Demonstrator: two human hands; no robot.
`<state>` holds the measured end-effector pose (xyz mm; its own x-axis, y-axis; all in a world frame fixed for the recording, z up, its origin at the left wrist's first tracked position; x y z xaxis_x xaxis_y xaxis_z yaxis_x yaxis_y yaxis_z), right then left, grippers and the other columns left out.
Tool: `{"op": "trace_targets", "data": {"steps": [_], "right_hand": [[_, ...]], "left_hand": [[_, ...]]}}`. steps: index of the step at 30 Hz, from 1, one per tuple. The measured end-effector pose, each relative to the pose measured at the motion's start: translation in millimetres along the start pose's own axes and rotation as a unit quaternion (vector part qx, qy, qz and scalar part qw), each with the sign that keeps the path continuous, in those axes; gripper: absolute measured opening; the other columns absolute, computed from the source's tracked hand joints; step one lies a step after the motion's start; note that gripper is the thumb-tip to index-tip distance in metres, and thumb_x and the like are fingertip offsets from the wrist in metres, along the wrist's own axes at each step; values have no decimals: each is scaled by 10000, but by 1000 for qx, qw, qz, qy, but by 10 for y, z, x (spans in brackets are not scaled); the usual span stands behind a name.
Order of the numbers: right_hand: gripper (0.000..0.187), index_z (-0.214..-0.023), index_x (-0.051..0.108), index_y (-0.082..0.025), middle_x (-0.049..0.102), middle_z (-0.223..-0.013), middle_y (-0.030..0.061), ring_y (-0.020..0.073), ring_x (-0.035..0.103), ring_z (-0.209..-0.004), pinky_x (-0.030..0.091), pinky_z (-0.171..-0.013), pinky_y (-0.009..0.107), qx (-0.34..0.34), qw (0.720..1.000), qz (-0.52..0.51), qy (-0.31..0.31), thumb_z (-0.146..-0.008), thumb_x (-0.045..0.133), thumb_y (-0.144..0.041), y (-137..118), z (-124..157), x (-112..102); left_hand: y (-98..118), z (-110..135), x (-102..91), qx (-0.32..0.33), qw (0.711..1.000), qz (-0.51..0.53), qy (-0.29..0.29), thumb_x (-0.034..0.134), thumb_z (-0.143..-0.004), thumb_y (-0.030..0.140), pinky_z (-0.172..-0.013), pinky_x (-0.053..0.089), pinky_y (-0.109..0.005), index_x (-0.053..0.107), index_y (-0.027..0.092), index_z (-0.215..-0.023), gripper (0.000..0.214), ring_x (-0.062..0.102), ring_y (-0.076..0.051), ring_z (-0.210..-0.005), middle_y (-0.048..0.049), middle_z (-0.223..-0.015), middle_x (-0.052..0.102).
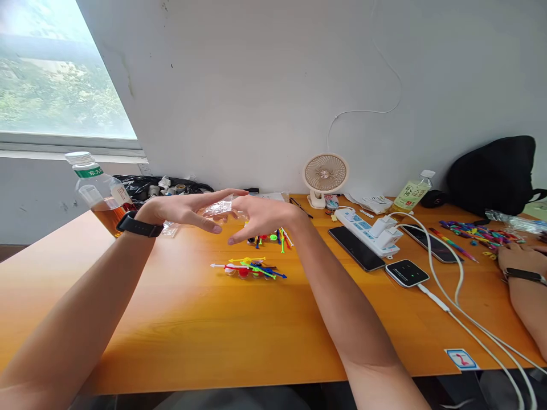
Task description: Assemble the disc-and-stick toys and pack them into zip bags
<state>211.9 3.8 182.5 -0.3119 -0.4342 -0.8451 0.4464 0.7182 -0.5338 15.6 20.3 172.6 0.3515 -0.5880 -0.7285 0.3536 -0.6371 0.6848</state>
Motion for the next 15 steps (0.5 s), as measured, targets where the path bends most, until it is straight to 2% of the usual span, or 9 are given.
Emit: {"op": "trace_targets", "data": {"steps": [4,7,11,15], "right_hand": [[399,-1224,763,-263,757,-1253,26,245,641,-1218,491,-1016,336,-66,997,-25,6,-826,794,-261,-34,6,-20],[396,-1226,774,-258,779,-1195,24,239,672,-1153,510,-987,338,-81,996,-26,-1,-831,795,-259,-57,-1,-4],[482,-1233,772,-253,796,-1129,33,241,708,-1034,552,-886,320,-62,998,-22,-2,-767,874,-323,-82,-7,24],[540,-1228,776,-265,806,-1098,28,237,730,-1009,561,-907,311,-42,998,-26,-29,-718,928,-353,-78,26,26]], "left_hand": [[-65,30,-41,-1,1000,7,22,732,-929,482,-1177,440,-436,282,333,-1685,892,405,-376,-1538,-95,-1700,405],[-50,8,-15,8,998,52,35,743,-923,462,-1186,440,-441,313,332,-1676,877,400,-380,-1543,-95,-1693,417],[37,-97,104,8,994,105,20,750,-928,430,-1105,510,-418,332,324,-1667,856,561,-367,-1421,-95,-1585,558],[120,-158,168,12,995,97,7,750,-929,468,-1103,506,-428,324,327,-1674,869,605,-360,-1366,-100,-1562,578]]}}
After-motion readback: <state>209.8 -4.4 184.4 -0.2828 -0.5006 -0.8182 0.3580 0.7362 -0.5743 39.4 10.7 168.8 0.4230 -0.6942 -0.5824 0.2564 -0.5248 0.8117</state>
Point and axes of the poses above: each hand's wrist, its own z-axis away from the middle knuckle, its own x-axis out of the palm, y = z × x, the point moved 3 cm from there along -z, towards the middle knuckle
